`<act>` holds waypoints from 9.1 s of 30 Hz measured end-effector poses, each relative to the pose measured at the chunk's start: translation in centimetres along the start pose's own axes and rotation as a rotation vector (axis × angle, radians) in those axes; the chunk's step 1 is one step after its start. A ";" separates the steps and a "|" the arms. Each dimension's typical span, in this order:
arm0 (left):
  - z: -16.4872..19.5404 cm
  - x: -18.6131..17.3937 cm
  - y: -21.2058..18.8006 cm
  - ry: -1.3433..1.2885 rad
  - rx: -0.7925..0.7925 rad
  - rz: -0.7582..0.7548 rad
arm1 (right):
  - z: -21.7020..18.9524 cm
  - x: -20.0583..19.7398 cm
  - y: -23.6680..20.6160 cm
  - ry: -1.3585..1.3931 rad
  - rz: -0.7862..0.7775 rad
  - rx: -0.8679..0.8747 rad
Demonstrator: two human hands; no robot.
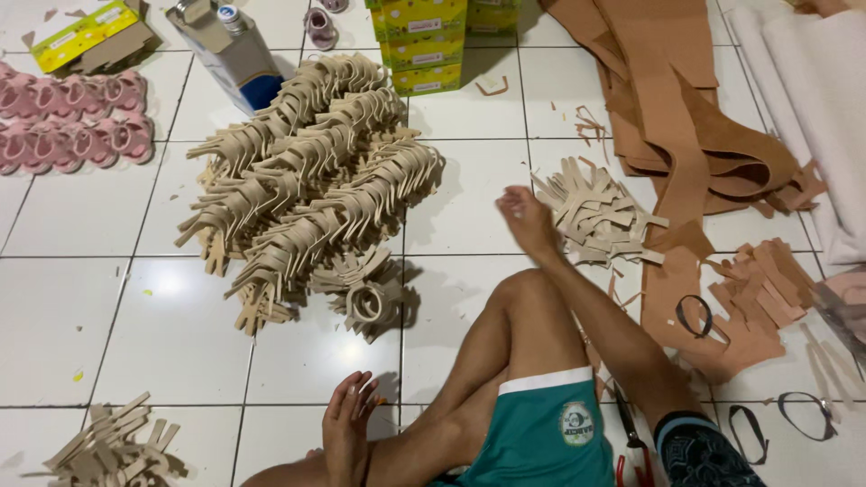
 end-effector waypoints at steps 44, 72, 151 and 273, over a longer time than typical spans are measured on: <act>7.4 5.0 -3.8 0.111 0.491 0.297 | -19.0 15.9 -21.5 0.198 -0.583 -0.720; 22.0 -20.5 2.5 2.456 0.267 0.481 | -10.1 20.7 -19.8 0.242 -0.586 -0.320; 5.6 3.3 -3.2 0.551 0.373 0.033 | -10.2 19.4 -24.1 0.150 -0.770 -0.719; -0.5 1.1 0.1 0.045 0.207 0.101 | -5.0 24.0 -23.0 0.663 -0.760 0.187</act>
Point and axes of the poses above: each hand's wrist, its own y-axis towards the middle knuckle, its own x-axis out of the palm, z = x × y, the point moved 8 cm from there along y, towards the middle knuckle, and after that the axes turned 1 degree about -z, right-handed, at the moved point
